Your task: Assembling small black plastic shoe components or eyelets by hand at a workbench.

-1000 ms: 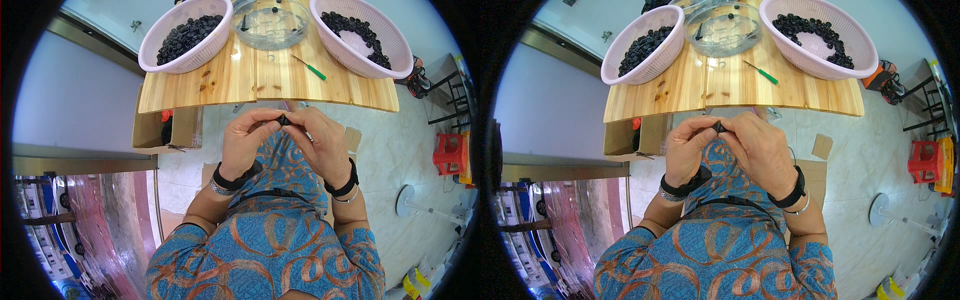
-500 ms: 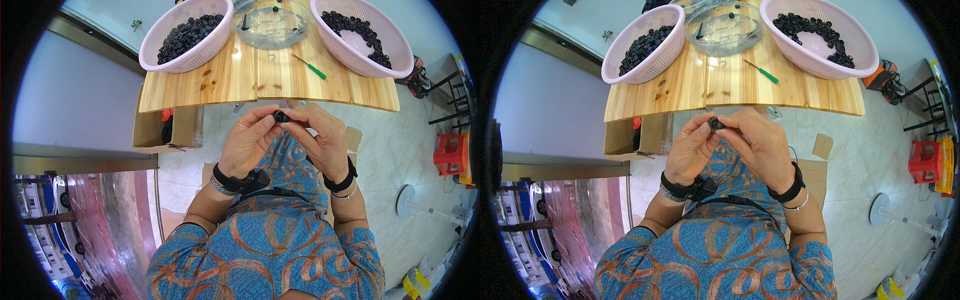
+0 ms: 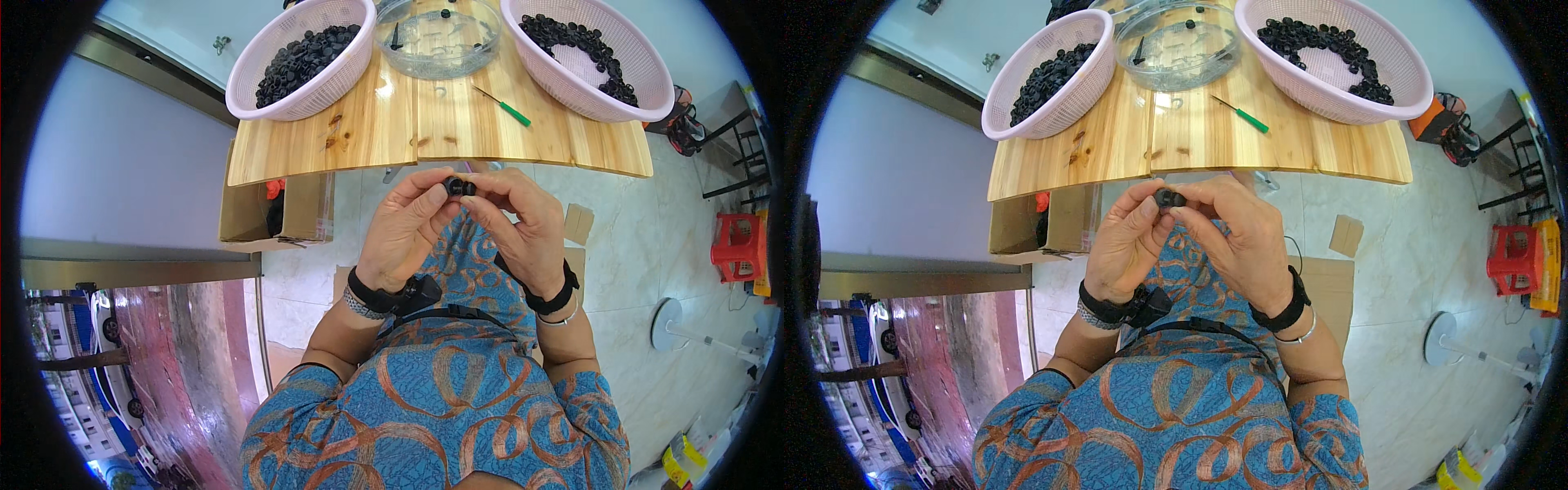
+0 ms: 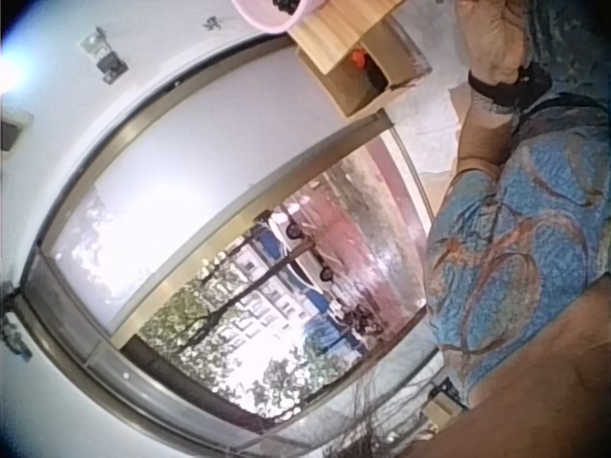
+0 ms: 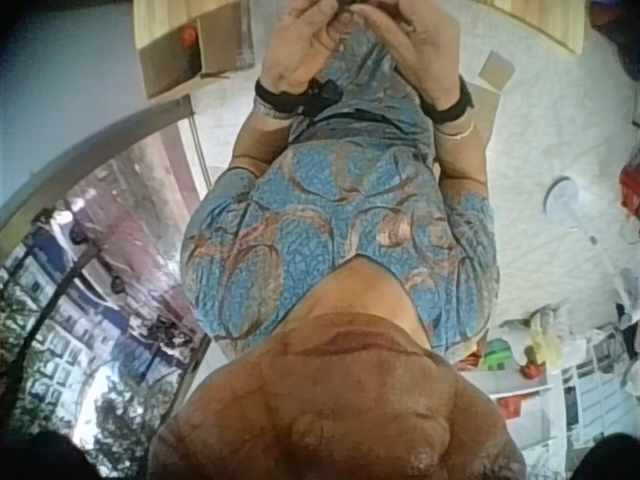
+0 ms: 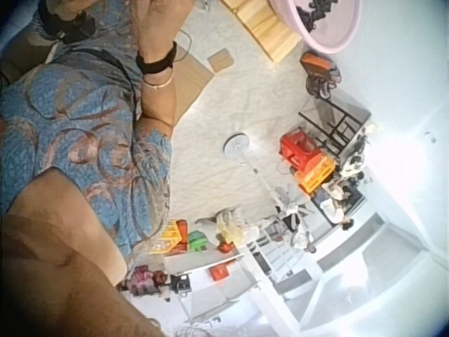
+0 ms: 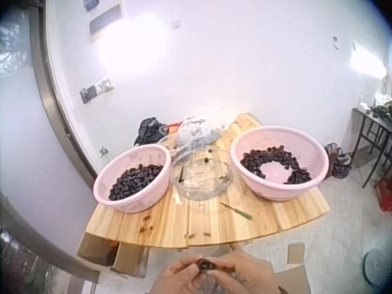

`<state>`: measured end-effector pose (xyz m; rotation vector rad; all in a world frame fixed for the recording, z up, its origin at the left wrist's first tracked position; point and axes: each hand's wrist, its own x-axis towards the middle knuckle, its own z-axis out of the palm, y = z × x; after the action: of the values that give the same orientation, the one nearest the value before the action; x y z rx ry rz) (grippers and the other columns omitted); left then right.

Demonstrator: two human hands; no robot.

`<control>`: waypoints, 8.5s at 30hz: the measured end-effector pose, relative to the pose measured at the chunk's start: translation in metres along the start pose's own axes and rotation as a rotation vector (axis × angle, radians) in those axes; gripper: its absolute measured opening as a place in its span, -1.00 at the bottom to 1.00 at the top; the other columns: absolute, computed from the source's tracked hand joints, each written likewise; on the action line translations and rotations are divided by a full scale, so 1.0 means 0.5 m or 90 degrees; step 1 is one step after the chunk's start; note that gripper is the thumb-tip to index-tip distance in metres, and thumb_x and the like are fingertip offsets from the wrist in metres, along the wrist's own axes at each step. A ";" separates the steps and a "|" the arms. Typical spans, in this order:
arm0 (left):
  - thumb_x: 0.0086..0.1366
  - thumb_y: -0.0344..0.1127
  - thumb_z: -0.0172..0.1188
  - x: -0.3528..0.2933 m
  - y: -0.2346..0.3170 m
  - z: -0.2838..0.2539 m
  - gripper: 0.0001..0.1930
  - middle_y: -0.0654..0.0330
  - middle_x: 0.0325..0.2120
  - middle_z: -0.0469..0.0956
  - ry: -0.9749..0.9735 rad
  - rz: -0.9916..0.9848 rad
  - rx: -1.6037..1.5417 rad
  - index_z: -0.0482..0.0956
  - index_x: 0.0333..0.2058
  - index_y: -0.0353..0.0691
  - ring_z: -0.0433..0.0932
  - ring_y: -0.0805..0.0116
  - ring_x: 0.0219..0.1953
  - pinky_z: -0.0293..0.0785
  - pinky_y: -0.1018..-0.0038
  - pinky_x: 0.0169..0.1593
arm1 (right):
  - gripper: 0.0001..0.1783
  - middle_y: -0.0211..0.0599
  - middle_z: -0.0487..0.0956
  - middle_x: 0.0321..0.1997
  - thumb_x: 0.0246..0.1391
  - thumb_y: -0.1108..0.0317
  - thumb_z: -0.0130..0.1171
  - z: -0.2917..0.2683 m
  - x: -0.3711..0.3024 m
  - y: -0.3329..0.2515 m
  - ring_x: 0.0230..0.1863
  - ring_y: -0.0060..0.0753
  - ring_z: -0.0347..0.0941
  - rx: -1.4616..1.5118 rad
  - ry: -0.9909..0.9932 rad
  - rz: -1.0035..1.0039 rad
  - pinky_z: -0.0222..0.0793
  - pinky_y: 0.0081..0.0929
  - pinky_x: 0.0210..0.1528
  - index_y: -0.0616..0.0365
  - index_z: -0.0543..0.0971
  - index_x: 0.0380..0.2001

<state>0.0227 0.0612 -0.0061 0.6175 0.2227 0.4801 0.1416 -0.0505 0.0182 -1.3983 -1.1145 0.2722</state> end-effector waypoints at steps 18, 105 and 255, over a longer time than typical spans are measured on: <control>0.23 -0.49 0.02 0.000 -0.006 0.010 -0.79 0.15 -0.22 0.50 0.004 0.015 0.050 0.45 -0.14 -0.30 0.50 0.42 -0.19 0.48 0.55 -0.10 | -0.79 -0.25 0.48 -0.46 -0.12 0.52 0.21 0.004 -0.008 0.004 -0.46 -0.44 0.45 -0.023 0.042 -0.022 0.37 -0.59 -0.44 0.24 0.51 -0.32; 0.14 -0.56 0.03 0.245 0.552 -0.016 -0.78 0.18 -0.18 0.51 0.048 0.296 1.225 0.50 -0.21 -0.34 0.45 0.45 -0.17 0.35 0.54 -0.03 | -0.70 -0.37 0.30 -0.70 -0.23 0.35 0.34 -0.207 0.137 -0.055 -0.69 -0.45 0.22 -0.351 -0.102 -0.055 0.09 -0.55 -0.64 0.19 0.49 -0.40; 0.12 -0.53 0.16 0.181 0.164 0.082 -0.80 0.16 -0.39 0.53 -0.162 -0.005 0.497 0.46 -0.24 -0.36 0.52 0.47 -0.32 0.48 0.61 -0.23 | -0.91 -0.21 0.45 -0.52 -0.12 0.55 0.10 -0.075 0.218 -0.056 -0.49 -0.24 0.42 -0.257 -0.155 -0.174 0.32 -0.43 -0.46 0.22 0.43 -0.46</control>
<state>0.0852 0.1437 0.0707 1.4298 0.1661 0.2902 0.2115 -0.0009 0.0998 -1.5676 -1.6124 0.0175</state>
